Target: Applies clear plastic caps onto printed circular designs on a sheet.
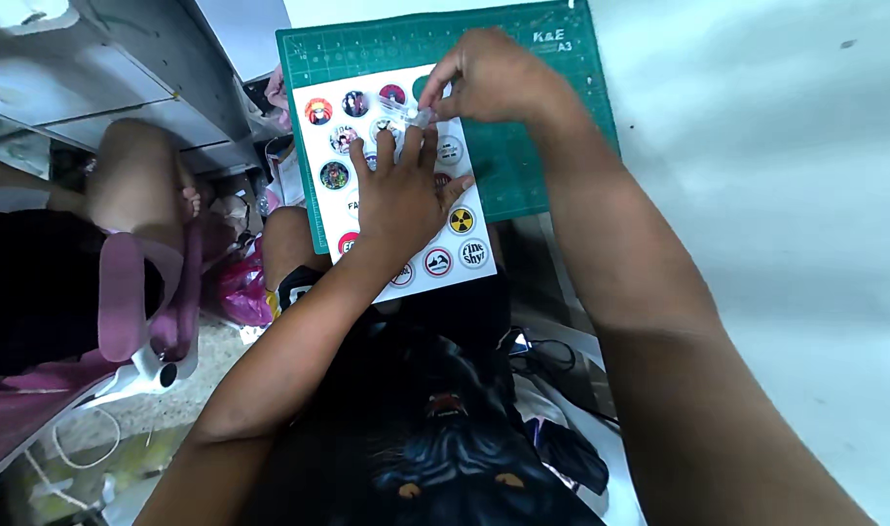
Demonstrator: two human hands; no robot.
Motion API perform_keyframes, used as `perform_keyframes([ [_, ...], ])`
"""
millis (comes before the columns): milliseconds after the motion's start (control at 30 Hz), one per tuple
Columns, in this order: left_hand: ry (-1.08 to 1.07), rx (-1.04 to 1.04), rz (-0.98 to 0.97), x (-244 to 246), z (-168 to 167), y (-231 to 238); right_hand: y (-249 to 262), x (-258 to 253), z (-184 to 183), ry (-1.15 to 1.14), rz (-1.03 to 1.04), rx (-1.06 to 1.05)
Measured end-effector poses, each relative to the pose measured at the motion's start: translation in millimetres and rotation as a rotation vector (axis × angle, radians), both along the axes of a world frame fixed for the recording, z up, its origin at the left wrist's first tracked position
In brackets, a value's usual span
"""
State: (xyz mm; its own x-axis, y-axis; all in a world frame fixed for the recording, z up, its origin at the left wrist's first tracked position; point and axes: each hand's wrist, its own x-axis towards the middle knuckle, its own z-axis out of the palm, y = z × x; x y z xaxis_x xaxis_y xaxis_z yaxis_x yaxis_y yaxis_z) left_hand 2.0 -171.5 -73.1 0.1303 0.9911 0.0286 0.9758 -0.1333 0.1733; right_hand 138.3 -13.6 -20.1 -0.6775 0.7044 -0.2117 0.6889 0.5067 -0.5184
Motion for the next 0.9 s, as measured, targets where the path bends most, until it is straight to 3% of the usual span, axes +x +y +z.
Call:
perform_keyframes([
  [367, 0.034, 0.002, 0.029, 8.4, 5.2, 4.8, 3.5, 5.7, -4.7, -0.009, -0.029, -0.04],
  [600, -0.001, 0.008, 0.063, 10.3, 3.5, 4.5, 4.7, -8.9, 19.5, 0.002, -0.041, 0.031],
  [900, -0.023, 0.074, 0.11, 17.5, -3.7, 0.6, 8.4, -64.6, 32.6, -0.331, 0.047, 0.094],
])
